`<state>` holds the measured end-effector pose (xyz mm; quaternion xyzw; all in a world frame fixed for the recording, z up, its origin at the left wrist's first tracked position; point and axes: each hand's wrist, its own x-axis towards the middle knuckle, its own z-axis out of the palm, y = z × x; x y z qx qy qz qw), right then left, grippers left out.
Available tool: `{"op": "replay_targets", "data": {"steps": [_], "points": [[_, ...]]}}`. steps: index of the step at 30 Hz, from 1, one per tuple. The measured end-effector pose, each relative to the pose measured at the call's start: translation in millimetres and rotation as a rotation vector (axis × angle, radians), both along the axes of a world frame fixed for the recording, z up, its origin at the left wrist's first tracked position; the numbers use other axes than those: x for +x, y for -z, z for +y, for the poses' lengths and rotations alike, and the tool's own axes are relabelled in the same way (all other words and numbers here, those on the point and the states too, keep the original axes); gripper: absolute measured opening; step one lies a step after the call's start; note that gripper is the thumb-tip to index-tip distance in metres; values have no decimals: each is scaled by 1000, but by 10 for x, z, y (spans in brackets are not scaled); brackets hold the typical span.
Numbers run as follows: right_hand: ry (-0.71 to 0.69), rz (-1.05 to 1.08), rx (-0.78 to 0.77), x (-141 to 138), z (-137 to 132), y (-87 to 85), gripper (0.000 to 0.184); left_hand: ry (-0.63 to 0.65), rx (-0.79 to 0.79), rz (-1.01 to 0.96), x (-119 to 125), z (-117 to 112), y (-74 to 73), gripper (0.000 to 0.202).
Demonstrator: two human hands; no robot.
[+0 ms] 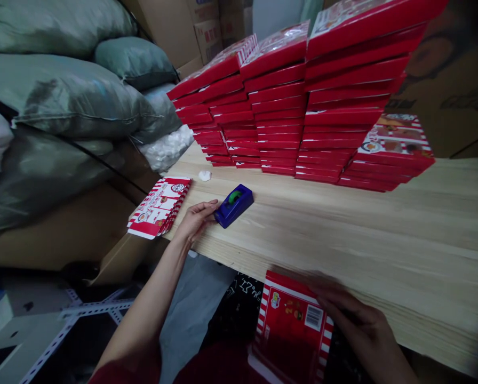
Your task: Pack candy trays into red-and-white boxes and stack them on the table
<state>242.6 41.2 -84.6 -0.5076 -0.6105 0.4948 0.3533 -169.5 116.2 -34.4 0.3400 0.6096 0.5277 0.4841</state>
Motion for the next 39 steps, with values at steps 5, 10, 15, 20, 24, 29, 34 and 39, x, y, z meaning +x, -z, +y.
{"op": "replay_targets", "data": {"steps": [5, 10, 15, 20, 24, 29, 34, 39], "points": [[6, 0, -28, -2, -36, 7, 26, -61, 47, -60, 11, -172, 179, 29], [102, 21, 87, 5, 61, -335, 25, -191, 74, 54, 27, -220, 369, 34], [345, 77, 353, -128, 65, -875, 13, -297, 165, 193, 338, -366, 67, 26], [329, -56, 647, -398, -49, -955, 35, -162, 273, 150, 1325, -767, -603, 17], [250, -96, 702, -466, -108, -881, 53, 14, 250, -86, 1982, -907, -923, 45], [221, -117, 746, -476, -140, -833, 59, 34, 169, -229, 2115, -781, -833, 102], [210, -76, 746, -529, -142, -833, 59, 72, 98, -173, 1983, -759, -699, 100], [187, 26, 776, -507, -82, -923, 48, 20, 189, 428, 1829, -757, -670, 80]]}}
